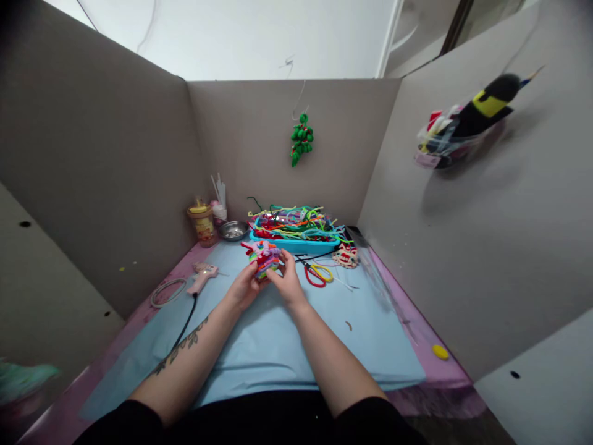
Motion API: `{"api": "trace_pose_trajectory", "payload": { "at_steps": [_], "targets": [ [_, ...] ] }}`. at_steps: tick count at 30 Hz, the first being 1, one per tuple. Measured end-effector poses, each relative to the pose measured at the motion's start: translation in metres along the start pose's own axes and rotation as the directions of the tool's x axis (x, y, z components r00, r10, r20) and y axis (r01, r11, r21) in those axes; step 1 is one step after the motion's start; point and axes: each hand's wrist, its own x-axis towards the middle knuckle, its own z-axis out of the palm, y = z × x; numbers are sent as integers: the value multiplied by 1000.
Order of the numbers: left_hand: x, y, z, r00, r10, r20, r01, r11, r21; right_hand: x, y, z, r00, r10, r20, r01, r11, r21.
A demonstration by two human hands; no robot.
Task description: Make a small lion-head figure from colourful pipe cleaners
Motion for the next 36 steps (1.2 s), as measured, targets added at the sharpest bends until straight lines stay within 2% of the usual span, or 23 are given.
{"api": "trace_pose_trajectory", "payload": {
  "at_steps": [14,22,26,28,31,33,36],
  "targets": [
    [-3,-2,6,996,83,-28,-81,995,65,-2,-4,3,1000,20,-20,-20,1000,17],
    [0,1,0,998,67,-1,-67,997,38,-1,-6,2,999,39,-6,-38,995,95],
    [1,7,-5,999,28,43,-30,999,43,0,-9,-2,987,154,-48,-140,966,216],
    [0,11,-6,996,11,88,-18,996,87,1,-11,-4,971,240,-2,-230,931,285],
    [-2,15,-8,986,2,166,-34,981,190,1,-15,-6,943,285,174,-330,873,360],
    [-1,16,-10,983,44,178,-91,959,267,1,-18,-6,927,277,254,-360,848,389],
    [5,14,-18,978,157,134,-198,902,384,1,-20,-6,925,258,279,-361,827,430]
  ]
}}
